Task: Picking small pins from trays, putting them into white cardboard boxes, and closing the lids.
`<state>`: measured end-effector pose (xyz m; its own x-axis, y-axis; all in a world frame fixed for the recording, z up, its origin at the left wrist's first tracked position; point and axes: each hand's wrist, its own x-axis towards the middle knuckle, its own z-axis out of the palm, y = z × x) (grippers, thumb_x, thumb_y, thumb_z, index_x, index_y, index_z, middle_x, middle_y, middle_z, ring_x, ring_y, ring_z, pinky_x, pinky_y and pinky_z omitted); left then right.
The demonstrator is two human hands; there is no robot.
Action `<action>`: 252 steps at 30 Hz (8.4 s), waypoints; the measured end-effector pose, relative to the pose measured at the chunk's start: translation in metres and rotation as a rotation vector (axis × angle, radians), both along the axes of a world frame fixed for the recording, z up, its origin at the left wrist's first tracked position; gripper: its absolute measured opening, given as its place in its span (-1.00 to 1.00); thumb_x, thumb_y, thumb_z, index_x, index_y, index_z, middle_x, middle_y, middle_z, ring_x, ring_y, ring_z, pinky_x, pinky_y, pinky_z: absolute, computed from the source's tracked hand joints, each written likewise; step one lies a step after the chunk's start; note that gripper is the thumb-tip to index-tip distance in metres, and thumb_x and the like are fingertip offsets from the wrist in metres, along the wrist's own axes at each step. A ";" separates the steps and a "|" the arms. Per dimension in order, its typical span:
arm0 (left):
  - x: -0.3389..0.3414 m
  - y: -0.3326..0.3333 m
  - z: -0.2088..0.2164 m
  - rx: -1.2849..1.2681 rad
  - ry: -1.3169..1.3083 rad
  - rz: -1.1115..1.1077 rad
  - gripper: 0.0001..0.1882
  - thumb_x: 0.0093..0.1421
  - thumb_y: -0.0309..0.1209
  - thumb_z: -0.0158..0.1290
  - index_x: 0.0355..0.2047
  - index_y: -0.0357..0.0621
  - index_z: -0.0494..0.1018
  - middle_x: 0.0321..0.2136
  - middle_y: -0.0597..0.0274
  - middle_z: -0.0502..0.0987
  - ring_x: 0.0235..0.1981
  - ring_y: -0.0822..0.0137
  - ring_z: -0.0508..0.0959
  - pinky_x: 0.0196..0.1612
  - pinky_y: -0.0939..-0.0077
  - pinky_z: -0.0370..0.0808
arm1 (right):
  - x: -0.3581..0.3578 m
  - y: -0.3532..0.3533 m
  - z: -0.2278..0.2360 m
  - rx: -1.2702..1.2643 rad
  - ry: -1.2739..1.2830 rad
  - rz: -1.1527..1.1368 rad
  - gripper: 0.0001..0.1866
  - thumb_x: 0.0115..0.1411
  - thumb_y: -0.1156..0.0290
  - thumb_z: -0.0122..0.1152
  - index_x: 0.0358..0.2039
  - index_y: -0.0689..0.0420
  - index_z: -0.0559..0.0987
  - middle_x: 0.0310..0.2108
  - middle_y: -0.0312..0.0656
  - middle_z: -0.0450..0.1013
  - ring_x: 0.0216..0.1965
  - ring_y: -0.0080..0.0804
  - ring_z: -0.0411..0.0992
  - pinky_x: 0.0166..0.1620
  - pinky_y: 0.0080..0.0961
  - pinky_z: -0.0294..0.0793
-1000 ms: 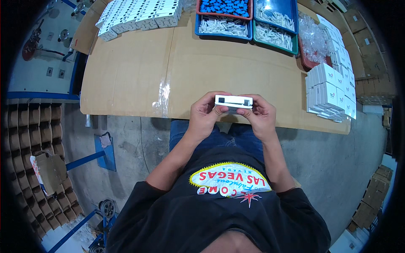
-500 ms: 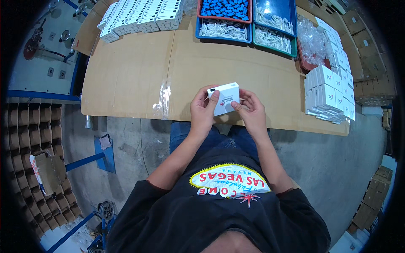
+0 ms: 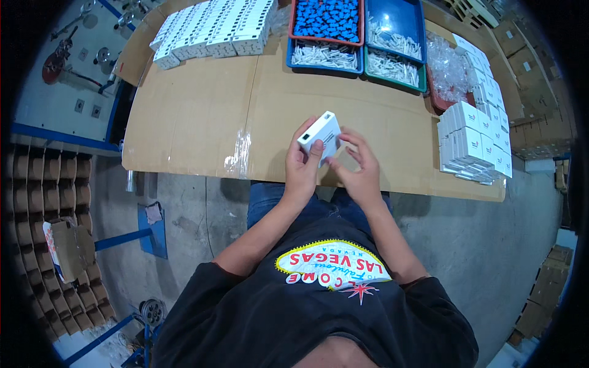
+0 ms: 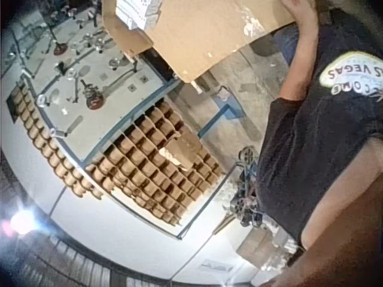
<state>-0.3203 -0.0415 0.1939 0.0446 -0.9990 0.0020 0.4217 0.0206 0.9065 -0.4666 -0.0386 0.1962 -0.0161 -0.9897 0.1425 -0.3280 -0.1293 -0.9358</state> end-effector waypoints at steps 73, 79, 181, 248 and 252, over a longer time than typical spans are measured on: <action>0.113 -0.273 -0.123 0.334 0.168 -1.502 -0.40 0.42 0.14 -0.15 -0.09 -0.22 0.46 -0.58 0.44 0.30 -0.73 0.63 0.07 -0.71 0.63 0.00 | 0.574 -0.713 0.018 -0.989 0.623 0.324 -0.79 0.22 0.55 0.21 -0.13 0.25 0.50 -0.33 0.07 0.47 -0.31 -0.13 0.45 -0.20 -0.22 0.45; 0.120 -0.270 -0.124 0.335 0.206 -1.426 -0.39 0.45 0.12 -0.16 -0.05 -0.27 0.44 -0.60 0.47 0.19 -0.72 0.63 0.01 -0.70 0.65 -0.03 | 0.587 -0.702 0.009 -0.944 0.668 0.344 -0.77 0.18 0.49 0.23 -0.18 0.27 0.44 -0.21 0.18 0.43 -0.17 0.22 0.43 -0.14 -0.05 0.42; -0.040 -0.031 -0.082 -0.529 -1.152 -0.211 -0.73 0.12 -0.51 0.17 -0.14 -0.23 0.51 0.00 -0.02 0.48 0.10 0.00 0.43 0.19 0.16 0.36 | -0.553 -0.199 0.060 0.173 1.000 -0.825 -0.68 0.20 0.30 0.17 -0.05 0.07 0.63 -0.02 -0.03 0.58 0.05 -0.05 0.53 0.13 0.02 0.45; -0.072 -0.015 0.078 0.369 0.201 -0.558 -0.33 0.36 0.27 -0.11 0.12 -0.05 0.36 -0.14 0.21 0.55 -0.20 0.32 0.63 -0.16 0.46 0.62 | -0.064 0.004 0.082 -0.463 0.127 0.098 -0.31 0.26 0.07 0.27 0.26 0.27 0.40 0.26 0.16 0.33 0.28 0.11 0.33 0.29 -0.13 0.32; -0.079 -0.011 0.079 0.381 0.175 -0.502 -0.37 0.36 0.24 -0.08 0.13 0.00 0.37 -0.16 0.31 0.53 -0.21 0.41 0.60 -0.18 0.49 0.60 | -0.062 -0.005 0.058 -0.628 0.120 0.039 -0.25 0.31 -0.02 0.19 0.26 0.36 0.36 0.25 0.25 0.31 0.24 0.19 0.35 0.27 -0.12 0.34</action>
